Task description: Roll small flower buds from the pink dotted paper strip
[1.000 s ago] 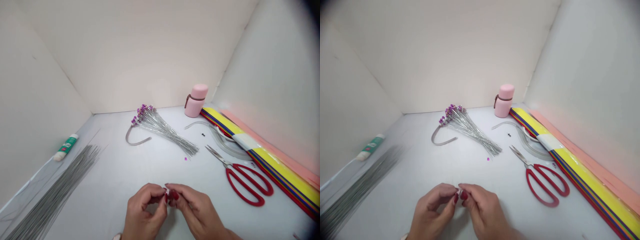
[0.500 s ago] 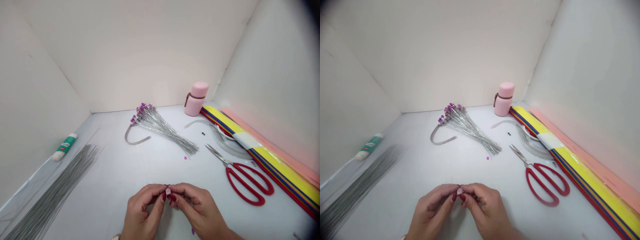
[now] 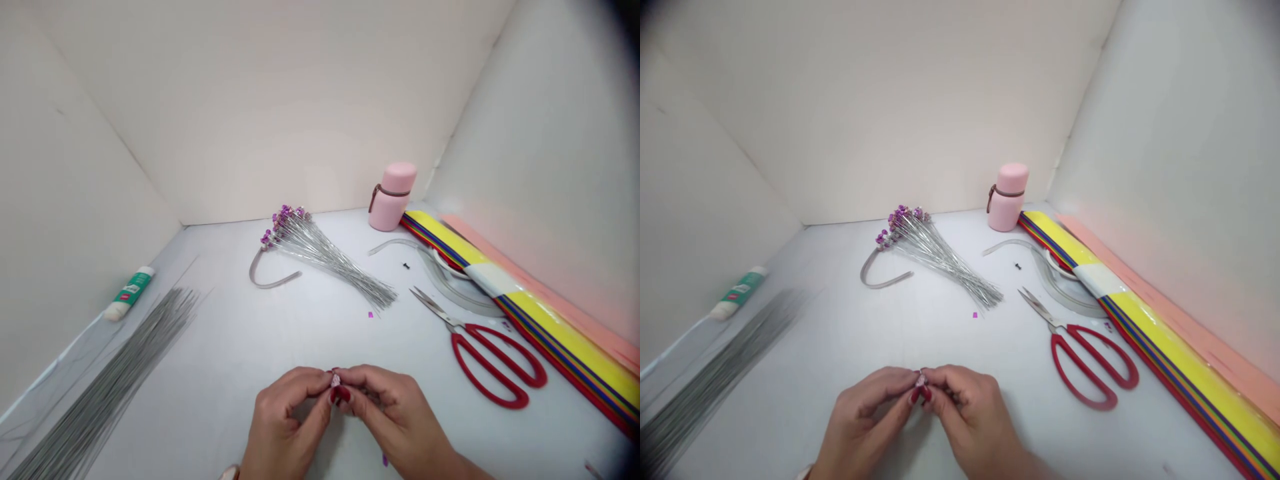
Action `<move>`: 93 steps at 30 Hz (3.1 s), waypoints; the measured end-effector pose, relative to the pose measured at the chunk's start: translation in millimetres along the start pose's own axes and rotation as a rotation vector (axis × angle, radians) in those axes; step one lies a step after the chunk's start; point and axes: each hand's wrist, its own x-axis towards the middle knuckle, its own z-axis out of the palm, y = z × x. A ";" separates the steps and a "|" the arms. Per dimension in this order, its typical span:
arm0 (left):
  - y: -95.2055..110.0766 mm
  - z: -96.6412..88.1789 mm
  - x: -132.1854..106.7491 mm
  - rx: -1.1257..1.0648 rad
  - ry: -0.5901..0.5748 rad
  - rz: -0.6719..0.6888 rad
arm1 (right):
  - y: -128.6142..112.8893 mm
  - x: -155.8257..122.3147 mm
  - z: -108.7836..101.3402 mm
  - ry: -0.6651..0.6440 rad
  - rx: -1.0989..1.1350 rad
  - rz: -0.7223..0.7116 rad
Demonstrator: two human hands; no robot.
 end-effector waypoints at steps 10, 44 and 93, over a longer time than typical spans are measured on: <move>0.0 4.7 -1.1 0.008 0.062 0.014 | -1.0 -1.2 -0.1 -0.016 -0.177 -0.153; -0.4 0.5 -0.9 -0.148 -0.021 -0.132 | 6.1 2.4 1.6 -0.023 0.090 0.083; 3.0 2.8 -0.6 -0.109 0.049 -0.081 | 5.8 1.2 0.7 0.005 -0.106 -0.167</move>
